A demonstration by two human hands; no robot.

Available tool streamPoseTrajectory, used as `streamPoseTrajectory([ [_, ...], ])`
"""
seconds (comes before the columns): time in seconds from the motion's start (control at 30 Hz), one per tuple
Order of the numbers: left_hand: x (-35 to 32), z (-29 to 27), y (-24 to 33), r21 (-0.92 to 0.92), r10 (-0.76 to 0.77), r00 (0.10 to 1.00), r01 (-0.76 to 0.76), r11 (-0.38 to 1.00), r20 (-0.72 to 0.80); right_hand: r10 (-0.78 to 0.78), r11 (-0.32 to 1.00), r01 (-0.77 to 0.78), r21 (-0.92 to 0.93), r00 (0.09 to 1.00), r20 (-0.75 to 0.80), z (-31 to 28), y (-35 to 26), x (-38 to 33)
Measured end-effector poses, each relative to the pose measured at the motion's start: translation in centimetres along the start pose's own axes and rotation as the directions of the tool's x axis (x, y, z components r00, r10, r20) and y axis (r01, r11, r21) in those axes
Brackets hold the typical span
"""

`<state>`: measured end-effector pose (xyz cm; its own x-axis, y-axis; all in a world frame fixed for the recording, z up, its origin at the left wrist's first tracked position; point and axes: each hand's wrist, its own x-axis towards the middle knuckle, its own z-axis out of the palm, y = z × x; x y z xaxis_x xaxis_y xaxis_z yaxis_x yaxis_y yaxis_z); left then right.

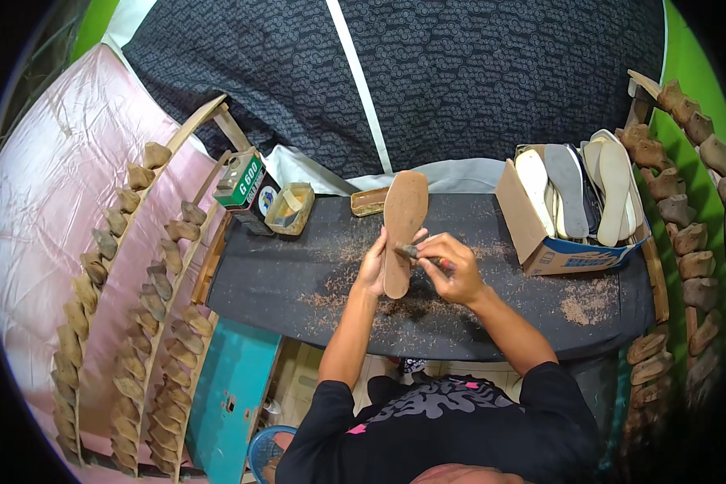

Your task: The person takes shoe soles from a box, applies adhesive to them using a small brush, and places them into a basket.

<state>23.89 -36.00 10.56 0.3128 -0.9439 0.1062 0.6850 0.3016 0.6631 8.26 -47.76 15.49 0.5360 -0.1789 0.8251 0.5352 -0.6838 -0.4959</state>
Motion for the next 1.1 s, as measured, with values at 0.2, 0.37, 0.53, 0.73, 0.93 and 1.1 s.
streamPoseTrajectory([
  [0.2,0.6,-1.4,0.7,-0.06,-0.023,1.0,0.024,0.998,0.013,0.077,0.989,-0.089,0.117,0.992,0.101,-1.6,-0.5,1.4],
  [0.37,1.1,-0.5,0.2,-0.035,-0.092,0.996,0.091,0.995,-0.015,0.02,0.982,-0.062,-0.176,0.972,-0.232,-3.1,2.0,4.9],
  [0.53,2.3,-1.2,-0.1,0.047,0.022,0.989,-0.016,0.999,-0.148,-0.031,0.982,0.023,-0.186,0.999,-0.039,-0.3,2.3,3.5],
  [0.73,2.6,-2.6,1.4,-0.116,-0.047,0.996,0.037,0.993,-0.079,-0.034,0.995,0.051,-0.08,0.981,0.193,2.4,0.2,1.4],
  [0.93,2.1,-2.4,3.0,-0.116,-0.072,0.989,0.057,0.992,-0.132,0.193,0.968,-0.219,0.12,0.962,0.195,0.5,0.3,3.0],
  [1.1,1.2,-3.8,3.8,-0.093,-0.027,0.988,0.013,0.996,-0.152,0.107,0.993,-0.108,-0.045,0.993,-0.042,1.5,0.4,5.3],
])
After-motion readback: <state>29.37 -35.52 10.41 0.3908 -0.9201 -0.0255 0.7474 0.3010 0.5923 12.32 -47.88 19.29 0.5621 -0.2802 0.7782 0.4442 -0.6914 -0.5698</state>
